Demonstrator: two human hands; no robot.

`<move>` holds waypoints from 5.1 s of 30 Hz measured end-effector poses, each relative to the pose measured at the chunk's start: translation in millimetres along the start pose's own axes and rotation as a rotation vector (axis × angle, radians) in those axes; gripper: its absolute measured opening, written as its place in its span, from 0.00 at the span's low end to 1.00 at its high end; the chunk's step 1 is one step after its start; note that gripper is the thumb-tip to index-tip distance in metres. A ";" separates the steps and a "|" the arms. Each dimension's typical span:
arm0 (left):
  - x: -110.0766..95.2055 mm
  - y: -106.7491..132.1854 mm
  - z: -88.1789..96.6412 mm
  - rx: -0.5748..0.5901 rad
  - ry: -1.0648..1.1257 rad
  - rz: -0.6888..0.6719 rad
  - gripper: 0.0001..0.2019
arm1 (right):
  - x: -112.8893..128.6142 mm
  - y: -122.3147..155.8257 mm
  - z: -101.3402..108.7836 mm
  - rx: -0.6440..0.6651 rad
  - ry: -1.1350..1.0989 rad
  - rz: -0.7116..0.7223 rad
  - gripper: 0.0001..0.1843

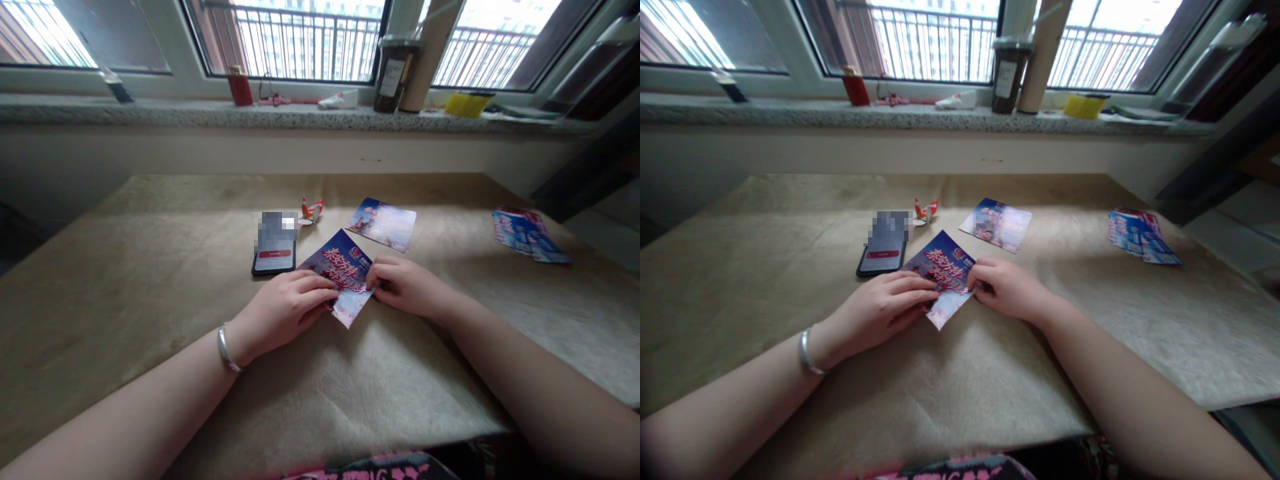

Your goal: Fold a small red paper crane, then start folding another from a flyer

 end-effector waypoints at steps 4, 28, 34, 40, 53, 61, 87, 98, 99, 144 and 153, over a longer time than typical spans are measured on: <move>0.5 1.3 -1.5 0.047 -0.007 0.002 0.12 | 0.9 0.0 0.0 0.042 -0.017 0.027 0.10; -3.4 -0.1 1.8 0.131 -0.076 0.074 0.10 | 2.3 -0.5 0.5 0.073 -0.019 0.073 0.05; -4.3 -1.5 3.8 0.168 -0.115 0.082 0.07 | 6.0 -1.3 -1.5 0.054 -0.031 0.103 0.07; -6.7 -3.1 5.4 0.199 -0.117 0.099 0.10 | 10.3 -2.3 -2.2 0.081 0.015 0.120 0.05; -4.3 -2.3 2.3 0.210 -0.151 0.071 0.08 | 12.4 -4.0 -2.9 0.087 -0.027 0.090 0.05; -7.0 -2.0 3.5 0.170 -0.115 0.049 0.13 | 19.8 -6.1 -3.3 0.089 0.160 0.082 0.04; 2.8 -0.5 1.7 0.023 0.063 0.409 0.12 | 24.7 -3.0 -12.5 0.023 0.142 -0.007 0.05; 8.8 -1.1 -1.4 0.043 -0.089 0.355 0.10 | 21.5 -4.0 -14.6 -0.032 0.070 -0.052 0.06; 9.1 -0.8 -1.9 0.048 -0.106 0.344 0.10 | 21.2 -4.1 -14.6 -0.031 0.061 -0.045 0.06; 13.1 5.0 -4.9 0.010 -0.028 0.279 0.10 | 0.4 -0.9 -7.4 0.049 0.150 0.081 0.12; 1.0 7.1 -1.9 0.099 -0.080 0.175 0.15 | -2.3 -2.2 -0.5 0.053 0.185 0.048 0.12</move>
Point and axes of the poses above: each hand's wrist, its own y-axis away from the middle knuckle, its own z-axis out of the back of the hand, x = y × z, the point moved 2 cm from there along -y, towards the middle knuckle, and after that the axes turned 10 degrees about -x, right-handed, at the moved point
